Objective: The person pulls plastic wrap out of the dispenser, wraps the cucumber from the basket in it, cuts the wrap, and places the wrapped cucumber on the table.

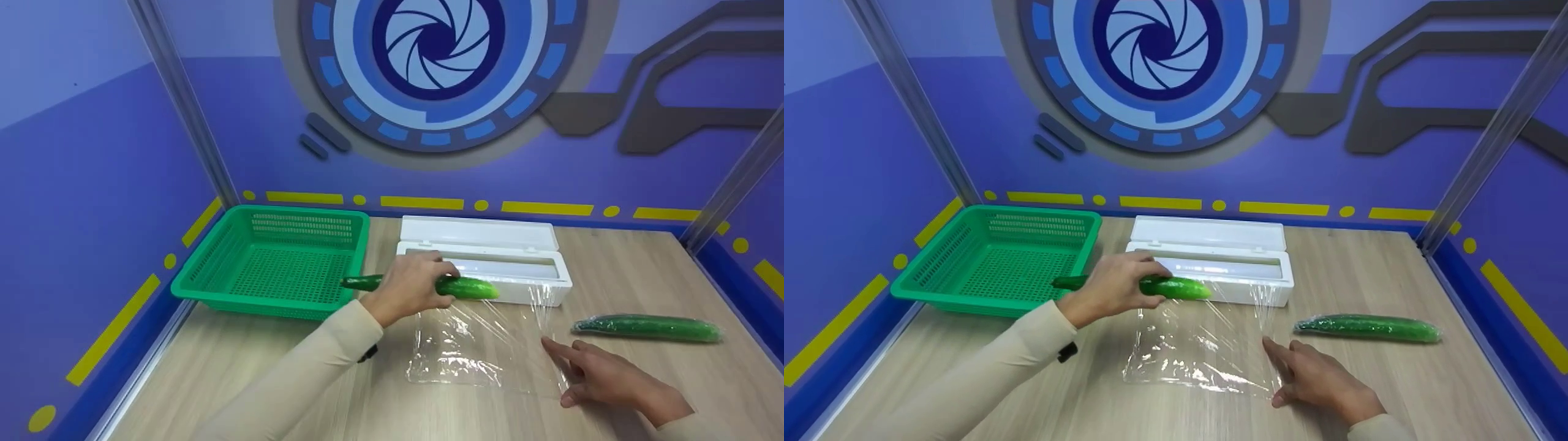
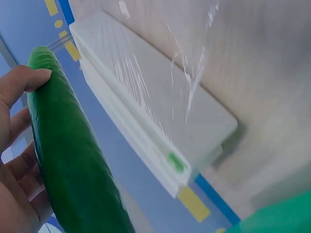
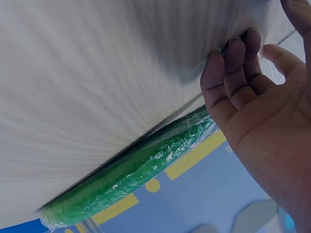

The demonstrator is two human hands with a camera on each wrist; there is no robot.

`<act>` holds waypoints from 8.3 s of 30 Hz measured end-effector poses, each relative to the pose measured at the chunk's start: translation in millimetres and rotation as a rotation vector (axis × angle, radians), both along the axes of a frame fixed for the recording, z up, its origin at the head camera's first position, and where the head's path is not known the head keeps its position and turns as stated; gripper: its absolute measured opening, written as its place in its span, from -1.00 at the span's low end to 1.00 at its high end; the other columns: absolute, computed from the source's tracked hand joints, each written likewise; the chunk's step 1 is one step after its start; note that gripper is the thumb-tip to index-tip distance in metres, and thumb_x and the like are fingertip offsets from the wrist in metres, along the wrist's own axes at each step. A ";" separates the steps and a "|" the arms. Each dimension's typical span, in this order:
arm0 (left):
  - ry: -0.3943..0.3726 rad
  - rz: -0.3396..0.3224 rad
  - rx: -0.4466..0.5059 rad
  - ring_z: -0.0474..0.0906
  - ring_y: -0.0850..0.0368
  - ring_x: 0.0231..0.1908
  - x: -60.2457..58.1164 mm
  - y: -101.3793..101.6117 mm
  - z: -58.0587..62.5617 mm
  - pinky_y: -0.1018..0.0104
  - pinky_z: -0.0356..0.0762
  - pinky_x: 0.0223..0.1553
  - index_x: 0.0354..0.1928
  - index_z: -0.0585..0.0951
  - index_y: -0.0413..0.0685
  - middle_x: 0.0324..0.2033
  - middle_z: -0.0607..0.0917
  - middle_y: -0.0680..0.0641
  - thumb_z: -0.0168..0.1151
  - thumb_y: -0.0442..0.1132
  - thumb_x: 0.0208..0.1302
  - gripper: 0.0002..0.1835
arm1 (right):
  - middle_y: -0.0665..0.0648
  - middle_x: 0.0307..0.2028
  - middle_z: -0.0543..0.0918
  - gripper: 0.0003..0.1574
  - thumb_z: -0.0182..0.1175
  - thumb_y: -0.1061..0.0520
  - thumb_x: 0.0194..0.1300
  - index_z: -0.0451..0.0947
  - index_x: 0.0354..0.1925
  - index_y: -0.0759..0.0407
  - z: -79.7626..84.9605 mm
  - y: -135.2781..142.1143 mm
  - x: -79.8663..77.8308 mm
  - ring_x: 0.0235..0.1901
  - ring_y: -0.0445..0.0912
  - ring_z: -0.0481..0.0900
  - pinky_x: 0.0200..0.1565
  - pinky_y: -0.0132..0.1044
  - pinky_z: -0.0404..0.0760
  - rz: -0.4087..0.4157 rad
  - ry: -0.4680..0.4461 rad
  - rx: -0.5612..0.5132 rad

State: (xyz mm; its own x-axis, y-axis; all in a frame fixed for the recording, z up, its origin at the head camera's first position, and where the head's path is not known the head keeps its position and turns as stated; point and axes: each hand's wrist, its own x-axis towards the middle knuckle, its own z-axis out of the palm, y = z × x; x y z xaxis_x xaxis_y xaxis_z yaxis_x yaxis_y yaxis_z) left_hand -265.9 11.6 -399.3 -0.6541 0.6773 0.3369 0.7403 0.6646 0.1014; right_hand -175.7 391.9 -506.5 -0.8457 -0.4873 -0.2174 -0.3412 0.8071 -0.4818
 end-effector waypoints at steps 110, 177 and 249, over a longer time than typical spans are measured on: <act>-0.324 -0.046 -0.070 0.48 0.55 -0.36 16.3 118.7 -102.1 0.50 0.33 -0.40 -0.10 0.88 0.40 -0.26 0.77 0.44 0.63 0.12 0.12 -0.72 | -0.24 -0.40 0.57 -0.43 0.48 0.53 0.01 0.47 -0.40 -0.07 16.0 6.4 -2.1 -0.39 -0.38 0.44 -0.48 -0.37 0.46 0.128 0.433 -0.281; -0.229 -0.074 0.049 0.49 0.42 -0.20 39.1 105.3 -114.0 0.59 0.39 -0.22 0.23 0.76 0.18 -0.12 0.70 0.19 0.49 0.11 0.34 -0.53 | -0.20 -0.31 0.54 -0.68 0.60 0.12 0.15 0.60 -0.28 -0.06 -7.2 -23.5 -8.9 -0.34 -0.26 0.47 -0.34 -0.32 0.50 -0.027 0.356 -0.258; -0.241 0.014 0.443 0.57 0.33 -0.41 37.1 -32.6 -93.1 0.43 0.56 -0.34 -0.35 0.70 -0.12 -0.44 0.75 0.04 0.44 -0.30 0.36 -0.88 | -0.16 -0.35 0.43 -0.63 0.57 0.14 0.18 0.50 -0.30 -0.06 -3.9 -22.7 -16.1 -0.36 -0.29 0.36 -0.36 -0.35 0.36 0.091 0.377 -0.166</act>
State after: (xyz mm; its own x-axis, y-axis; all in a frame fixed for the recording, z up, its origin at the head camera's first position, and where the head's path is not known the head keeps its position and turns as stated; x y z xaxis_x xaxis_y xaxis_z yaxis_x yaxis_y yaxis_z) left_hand -228.8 -21.0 -492.4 -0.7568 0.4941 0.4279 0.6523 0.5288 0.5431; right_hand -191.8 369.2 -510.4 -0.8031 -0.5659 0.1865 -0.5845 0.6877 -0.4306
